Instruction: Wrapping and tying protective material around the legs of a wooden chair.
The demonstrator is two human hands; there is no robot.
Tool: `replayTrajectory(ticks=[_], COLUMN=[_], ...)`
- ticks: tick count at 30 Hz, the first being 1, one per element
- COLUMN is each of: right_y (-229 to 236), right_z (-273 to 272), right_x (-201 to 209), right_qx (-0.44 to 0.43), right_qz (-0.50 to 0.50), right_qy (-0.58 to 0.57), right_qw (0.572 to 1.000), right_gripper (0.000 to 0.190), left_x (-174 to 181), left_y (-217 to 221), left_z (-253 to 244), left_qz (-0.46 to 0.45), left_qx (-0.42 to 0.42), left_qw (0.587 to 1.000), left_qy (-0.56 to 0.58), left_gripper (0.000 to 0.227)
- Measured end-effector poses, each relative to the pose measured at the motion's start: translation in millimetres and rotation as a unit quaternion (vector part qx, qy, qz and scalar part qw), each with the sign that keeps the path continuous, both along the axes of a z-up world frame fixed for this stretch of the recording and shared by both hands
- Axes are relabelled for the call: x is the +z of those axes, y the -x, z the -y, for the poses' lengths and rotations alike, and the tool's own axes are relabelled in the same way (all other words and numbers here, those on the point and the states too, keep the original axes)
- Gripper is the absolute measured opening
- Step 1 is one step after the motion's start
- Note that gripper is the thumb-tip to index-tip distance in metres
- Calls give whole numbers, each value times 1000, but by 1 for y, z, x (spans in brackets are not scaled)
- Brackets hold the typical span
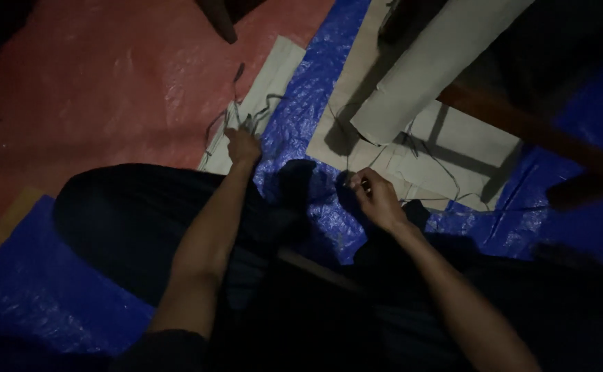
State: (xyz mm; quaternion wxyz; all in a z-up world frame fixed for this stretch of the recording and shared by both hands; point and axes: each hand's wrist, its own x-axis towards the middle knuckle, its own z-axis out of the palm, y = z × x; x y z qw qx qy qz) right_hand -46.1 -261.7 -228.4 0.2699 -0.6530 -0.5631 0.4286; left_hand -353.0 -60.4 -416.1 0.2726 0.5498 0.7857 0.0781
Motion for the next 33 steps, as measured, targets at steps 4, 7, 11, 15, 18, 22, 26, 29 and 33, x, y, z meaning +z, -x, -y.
replayTrajectory(ticks=[4, 7, 11, 15, 18, 22, 26, 29, 33], right_y=[3, 0, -6, -9, -14, -18, -17, -30, -34], right_z=[5, 4, 2, 2, 6, 6, 6, 7, 15], right_x=[-2, 0, 11, 17, -2, -20, -44, -90, -52], right_qx=[-21, -19, -8, -44, -50, -80, -43, -15, -49], right_qz=[17, 46, 30, 40, 55, -21, -194, -230, -195], right_qy=[-10, -5, -30, -20, 18, -16, -44, -17, 94], right_qw=[1000, 999, 999, 998, 997, 996, 979, 973, 975], right_gripper=[9, 12, 11, 8, 11, 34, 54, 40, 24], left_x=[-87, -121, -80, 9, 40, 150, 166, 180, 151], left_y=[10, 3, -41, -95, -118, -144, -151, -155, -156], left_z=[8, 1, 11, 33, 42, 61, 70, 72, 62], left_qz=[-6, 1, 74, 321, 514, 539, 681, 724, 580], left_qx=[-87, -136, -223, -293, -272, -178, -95, -72, -112], left_qw=[996, 991, 971, 897, 792, 758, 630, 578, 747], left_qy=[7, 19, 40, 79, 186, 321, 362, 370, 306], left_gripper=[37, 34, 27, 15, 21, 17, 22, 22, 25])
